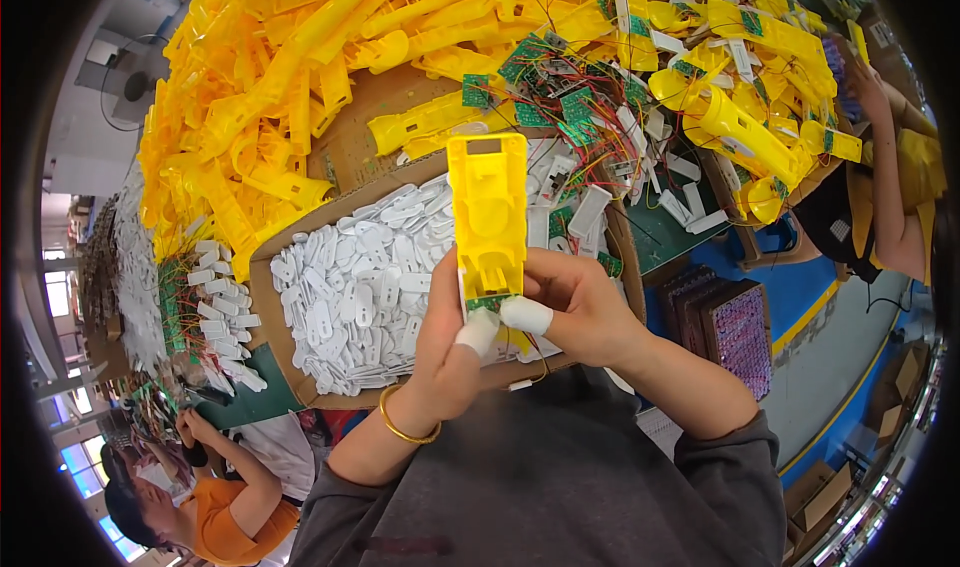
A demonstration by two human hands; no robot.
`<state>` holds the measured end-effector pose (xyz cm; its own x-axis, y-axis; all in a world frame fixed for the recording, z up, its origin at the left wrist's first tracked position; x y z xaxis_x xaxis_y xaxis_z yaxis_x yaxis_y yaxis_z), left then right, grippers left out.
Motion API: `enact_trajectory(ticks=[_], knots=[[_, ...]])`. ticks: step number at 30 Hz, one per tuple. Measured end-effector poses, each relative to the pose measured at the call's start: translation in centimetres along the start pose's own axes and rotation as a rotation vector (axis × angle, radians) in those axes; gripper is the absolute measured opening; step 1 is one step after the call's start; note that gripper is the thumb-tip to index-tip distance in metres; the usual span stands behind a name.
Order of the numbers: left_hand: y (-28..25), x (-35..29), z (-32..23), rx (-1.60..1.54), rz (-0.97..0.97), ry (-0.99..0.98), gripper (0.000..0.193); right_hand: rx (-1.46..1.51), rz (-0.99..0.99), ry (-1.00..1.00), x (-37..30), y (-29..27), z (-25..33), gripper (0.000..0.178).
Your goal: The person is assembling small electronic circuit boards and wires into yellow plastic housings at a factory assembly line.
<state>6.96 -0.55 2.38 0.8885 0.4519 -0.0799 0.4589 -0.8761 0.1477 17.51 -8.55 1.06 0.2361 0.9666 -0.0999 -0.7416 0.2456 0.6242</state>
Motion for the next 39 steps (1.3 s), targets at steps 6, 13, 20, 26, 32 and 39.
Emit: enact_trajectory(ticks=[6, 13, 20, 26, 32, 39], knots=[[0.4, 0.1, 0.8, 0.752, -0.025, 0.136, 0.054, -0.009, -0.072, 0.017, 0.0, -1.3, -0.7, 0.027], [1.4, 1.8, -2.2, 0.770, -0.179, 0.450, 0.057, -0.466, -0.533, -0.243, -0.8, -6.9, 9.9, 0.033], [7.0, -0.8, 2.8, 1.212, 0.439, 0.734, 0.041, -0.482, -1.066, -0.593, -4.8, -22.6, 27.8, 0.041], [3.0, -0.8, 2.1, 1.065, 0.378, 0.571, 0.039, -1.546, -0.533, -0.583, -4.1, -10.0, 16.4, 0.032], [0.4, -0.6, 1.6, 1.021, 0.259, 0.518, 0.035, -1.684, 0.341, -0.405, -6.2, -0.8, 4.6, 0.048], [-2.9, 0.2, -1.9, 0.578, -0.035, 0.262, 0.027, -1.342, 0.219, -0.288, -2.6, 0.5, 4.0, 0.037]])
Point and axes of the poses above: each hand's wrist, its own x-axis towards the middle knuckle, its own y-axis out of the palm, z = x × y, the point moved 3 cm from there along x, towards the middle knuckle, and after that the axes turned 8 degrees about x, right-handed, at the moved point
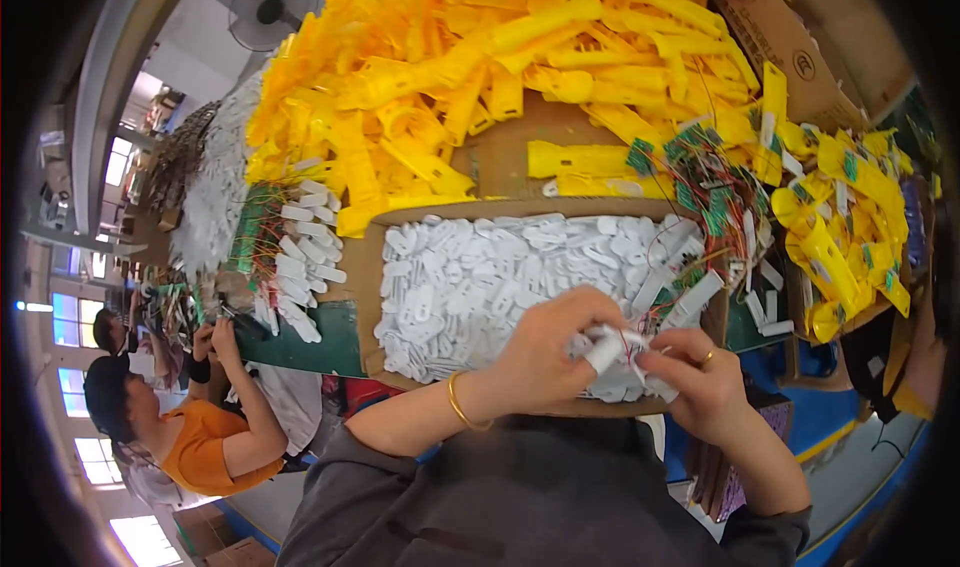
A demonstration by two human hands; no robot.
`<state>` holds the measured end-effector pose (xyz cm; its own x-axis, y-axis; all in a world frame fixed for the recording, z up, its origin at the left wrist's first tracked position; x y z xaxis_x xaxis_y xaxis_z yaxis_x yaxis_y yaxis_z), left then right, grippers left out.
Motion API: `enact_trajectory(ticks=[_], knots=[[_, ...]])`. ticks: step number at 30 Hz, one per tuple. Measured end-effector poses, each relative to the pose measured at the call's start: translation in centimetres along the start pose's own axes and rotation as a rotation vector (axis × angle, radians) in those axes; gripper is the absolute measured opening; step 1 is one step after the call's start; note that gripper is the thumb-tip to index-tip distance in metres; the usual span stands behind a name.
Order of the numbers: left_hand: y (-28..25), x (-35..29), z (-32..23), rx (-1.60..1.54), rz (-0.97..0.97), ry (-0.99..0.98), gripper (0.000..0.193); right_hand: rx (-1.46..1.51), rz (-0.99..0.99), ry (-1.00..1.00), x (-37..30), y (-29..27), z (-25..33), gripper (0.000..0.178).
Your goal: The person is assembling small electronic circuit boards and wires into yellow plastic housings at a factory assembly line.
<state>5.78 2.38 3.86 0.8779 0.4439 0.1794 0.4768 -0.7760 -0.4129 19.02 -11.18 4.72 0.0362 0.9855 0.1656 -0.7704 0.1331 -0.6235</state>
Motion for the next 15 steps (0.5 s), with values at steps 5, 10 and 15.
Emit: enact_trajectory(ticks=[5, 10, 15], knots=[[-6.8, 2.4, 0.5, 0.162, -0.110, 0.001, 0.034, 0.480, -0.267, 0.131, 3.8, -0.6, -1.8, 0.026], [-22.2, 1.2, 10.9, 0.684, -0.613, -0.437, 0.035, -0.423, -0.297, -0.025, 3.0, -3.0, -0.2, 0.037], [-27.1, 0.7, 17.1, 1.114, -0.576, -0.623, 0.061, -0.090, -0.233, 0.115, 1.5, -1.6, 0.1, 0.036]])
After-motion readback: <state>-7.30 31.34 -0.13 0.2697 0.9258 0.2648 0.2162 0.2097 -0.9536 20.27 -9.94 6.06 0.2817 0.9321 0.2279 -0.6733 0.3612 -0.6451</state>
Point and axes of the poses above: each hand's wrist, its own x-axis towards the middle knuckle, its own y-axis out of the palm, z = x × y, the point moved 3 cm from there along x, towards the middle knuckle, and after that the axes turned 8 degrees about x, right-handed, at the moved point
